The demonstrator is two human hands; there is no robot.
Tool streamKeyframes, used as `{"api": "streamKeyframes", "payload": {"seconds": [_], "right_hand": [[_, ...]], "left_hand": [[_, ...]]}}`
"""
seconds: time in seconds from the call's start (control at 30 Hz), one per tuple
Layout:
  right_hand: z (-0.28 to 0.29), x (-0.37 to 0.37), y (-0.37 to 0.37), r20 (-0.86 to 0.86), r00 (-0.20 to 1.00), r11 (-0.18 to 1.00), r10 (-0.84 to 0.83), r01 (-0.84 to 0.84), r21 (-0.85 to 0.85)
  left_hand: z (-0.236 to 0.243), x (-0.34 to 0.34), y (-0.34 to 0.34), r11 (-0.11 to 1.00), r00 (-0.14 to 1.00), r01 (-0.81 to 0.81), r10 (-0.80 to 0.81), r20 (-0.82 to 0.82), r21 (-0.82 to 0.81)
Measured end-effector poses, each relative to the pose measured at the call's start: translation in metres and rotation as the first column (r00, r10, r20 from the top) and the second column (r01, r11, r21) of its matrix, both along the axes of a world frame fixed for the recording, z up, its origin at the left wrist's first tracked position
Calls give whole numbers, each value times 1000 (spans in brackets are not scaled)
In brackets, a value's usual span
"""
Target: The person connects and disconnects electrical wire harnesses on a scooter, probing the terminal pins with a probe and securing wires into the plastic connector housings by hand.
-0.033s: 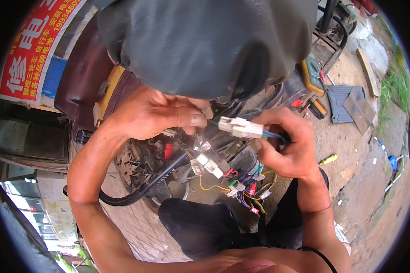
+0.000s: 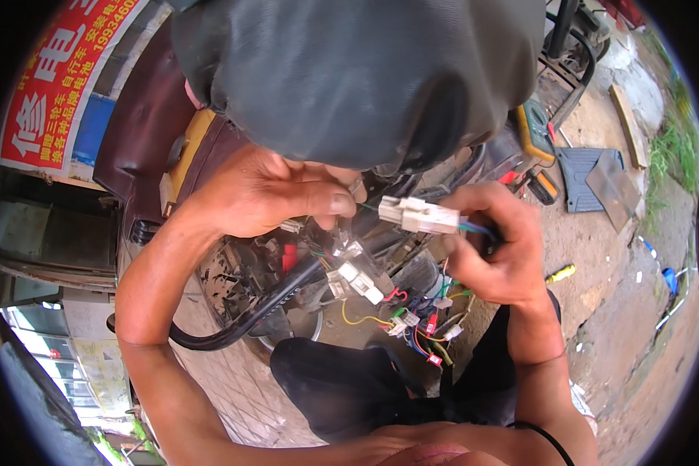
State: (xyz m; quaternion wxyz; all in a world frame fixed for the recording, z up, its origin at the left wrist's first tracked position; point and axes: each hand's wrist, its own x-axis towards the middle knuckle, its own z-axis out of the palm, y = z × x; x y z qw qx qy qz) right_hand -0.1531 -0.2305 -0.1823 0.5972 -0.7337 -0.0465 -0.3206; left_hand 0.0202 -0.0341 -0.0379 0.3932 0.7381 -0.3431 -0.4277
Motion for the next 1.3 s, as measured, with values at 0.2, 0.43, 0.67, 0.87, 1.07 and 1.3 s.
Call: {"api": "streamKeyframes", "payload": {"seconds": [0.2,0.43,0.67,0.87,1.07,1.3], "right_hand": [[0,-10,-18,22,997,793,75,-73,604],[11,-1,21,-56,956,749,288,-189,635],[11,9,36,-59,957,753,285,-186,631],[12,13,45,-29,987,768,159,-105,632],[-12,23,41,124,989,884,80,-128,449],[-24,35,41,238,969,869,62,-170,466]], "left_hand": [[-8,0,3,1000,999,-25,25,-21,-2],[-4,-6,-3,1000,999,-9,9,50,18],[-3,-13,-4,994,962,109,-107,250,7],[-6,-12,-1,987,951,153,-135,277,-47],[0,-21,-5,982,848,15,87,522,-189],[-4,-20,-3,947,269,317,-40,962,-49]]}}
